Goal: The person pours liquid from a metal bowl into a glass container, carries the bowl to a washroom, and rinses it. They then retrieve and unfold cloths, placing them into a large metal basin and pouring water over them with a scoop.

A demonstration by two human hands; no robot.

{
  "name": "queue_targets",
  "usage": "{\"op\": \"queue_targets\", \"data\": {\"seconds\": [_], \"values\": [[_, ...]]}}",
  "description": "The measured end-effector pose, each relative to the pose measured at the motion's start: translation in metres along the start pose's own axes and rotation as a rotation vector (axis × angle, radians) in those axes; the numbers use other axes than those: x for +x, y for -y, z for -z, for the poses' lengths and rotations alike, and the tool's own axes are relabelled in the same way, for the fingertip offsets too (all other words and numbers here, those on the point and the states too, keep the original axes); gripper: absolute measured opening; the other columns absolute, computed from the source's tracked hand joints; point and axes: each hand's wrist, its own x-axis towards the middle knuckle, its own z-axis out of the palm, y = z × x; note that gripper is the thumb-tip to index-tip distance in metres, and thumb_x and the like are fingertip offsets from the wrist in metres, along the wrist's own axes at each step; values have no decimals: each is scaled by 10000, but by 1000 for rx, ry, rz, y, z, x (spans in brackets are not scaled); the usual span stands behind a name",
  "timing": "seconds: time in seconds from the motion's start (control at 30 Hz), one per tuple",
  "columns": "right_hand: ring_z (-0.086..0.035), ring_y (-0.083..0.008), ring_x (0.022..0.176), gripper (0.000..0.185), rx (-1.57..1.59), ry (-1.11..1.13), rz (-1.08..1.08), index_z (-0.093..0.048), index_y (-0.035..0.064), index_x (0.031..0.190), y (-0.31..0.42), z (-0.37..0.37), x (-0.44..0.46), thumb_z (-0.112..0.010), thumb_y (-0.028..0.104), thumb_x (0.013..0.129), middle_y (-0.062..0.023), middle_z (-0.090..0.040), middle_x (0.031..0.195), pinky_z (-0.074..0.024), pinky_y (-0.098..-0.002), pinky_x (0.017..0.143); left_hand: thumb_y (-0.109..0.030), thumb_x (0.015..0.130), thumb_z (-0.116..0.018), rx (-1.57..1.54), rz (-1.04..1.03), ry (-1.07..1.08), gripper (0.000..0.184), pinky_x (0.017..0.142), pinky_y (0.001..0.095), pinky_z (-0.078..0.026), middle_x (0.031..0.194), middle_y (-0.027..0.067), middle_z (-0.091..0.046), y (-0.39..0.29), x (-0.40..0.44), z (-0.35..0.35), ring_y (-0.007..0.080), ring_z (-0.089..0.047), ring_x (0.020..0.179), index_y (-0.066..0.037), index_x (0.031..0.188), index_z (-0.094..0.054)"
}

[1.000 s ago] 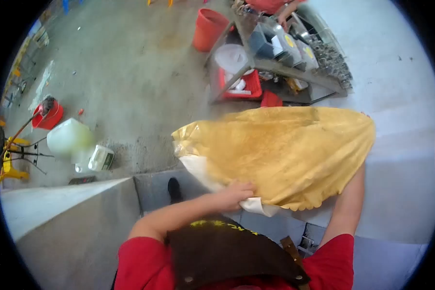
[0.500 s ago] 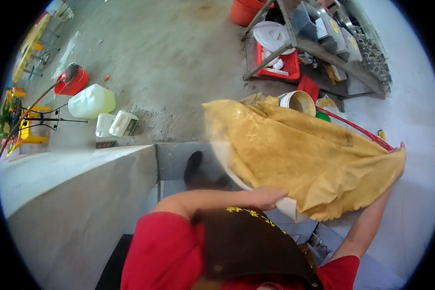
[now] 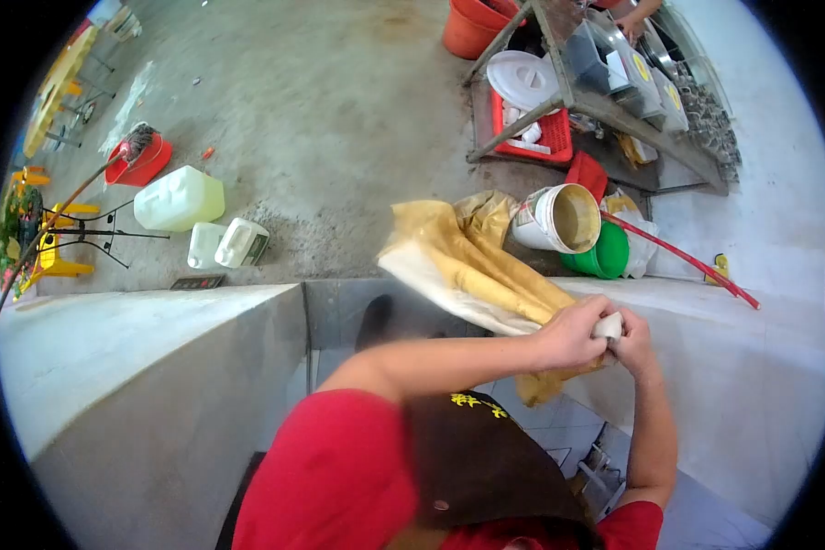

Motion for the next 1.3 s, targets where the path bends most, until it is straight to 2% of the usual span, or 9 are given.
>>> {"op": "queue_targets", "data": {"seconds": [0.23, 0.53, 0.63, 0.73, 0.83, 0.93, 1.0, 1.1, 1.3], "values": [[-434, -70, 603, 173, 88, -194, 76, -540, 24, 730, 27, 14, -58, -646, 158, 698, 14, -512, 638, -380, -240, 534, -264, 645, -702, 394, -190, 108, 552, 887, 409, -331, 1086, 137, -478, 89, -40, 45, 296, -458, 1053, -65, 1106, -473], [-481, -113, 748, 279, 305, -703, 22, -545, -23, 898, -6, 93, -172, -618, 187, 729, -37, -521, 839, -399, -253, 664, -296, 733, -639, 771, 274, 148, 432, 924, 482, -289, 1105, 67, -500, 243, -95, 56, 261, -425, 1093, -121, 1099, -490], [-480, -122, 753, 283, 344, -678, 5, -524, -19, 907, -22, 108, -199, -610, 188, 734, -39, -509, 852, -403, -259, 699, -254, 755, -618, 219, 705, 350, 400, 928, 444, -317, 1127, 73, -494, 212, -80, 62, 292, -399, 1115, -105, 1101, -485], [-481, -144, 737, 263, 242, -643, 69, -507, -15, 862, -21, 107, -207, -612, 179, 718, -39, -501, 820, -413, -294, 719, -228, 765, -600, 66, 626, 82, 367, 913, 422, -343, 1137, 106, -500, 199, -68, 50, 315, -443, 1077, -80, 1084, -499], [-468, -154, 735, 278, 112, -577, 147, -496, -20, 813, -18, 106, -217, -627, 199, 702, -44, -489, 796, -411, -312, 725, -261, 771, -591, 523, 93, -211, 360, 891, 452, -356, 1157, 148, -492, 206, -58, 29, 313, -509, 1006, -74, 1069, -516], [-476, -161, 753, 298, 148, -796, 30, -513, -30, 806, 3, 105, -221, -632, 223, 702, -54, -502, 813, -409, -314, 732, -263, 788, -561, 852, -79, 27, 340, 885, 473, -357, 1124, 165, -526, 220, -55, 17, 305, -551, 953, -96, 1082, -527], [-499, -171, 785, 322, 168, -844, 34, -538, -43, 827, 1, 113, -225, -634, 237, 699, -69, -528, 846, -412, -313, 739, -247, 816, -510, 505, 379, 513, 279, 868, 460, -380, 1047, 155, -574, 218, -51, 12, 310, -542, 971, -110, 1055, -556], [-508, -175, 792, 325, 139, -601, 31, -555, -43, 872, -12, 131, -230, -631, 224, 704, -76, -536, 853, -408, -297, 720, -216, 835, -467, 393, 373, 531, 239, 821, 438, -414, 966, 152, -601, 225, -76, 15, 321, -544, 956, -100, 1016, -573], [-480, -111, 734, 291, 76, -634, -18, -526, -11, 838, -21, 112, -213, -650, 228, 728, -24, -506, 791, -391, -243, 675, -216, 817, -515, 453, 571, 595, 268, 803, 429, -422, 998, 167, -576, 210, -96, 33, 336, -519, 987, -73, 1044, -526]]}}
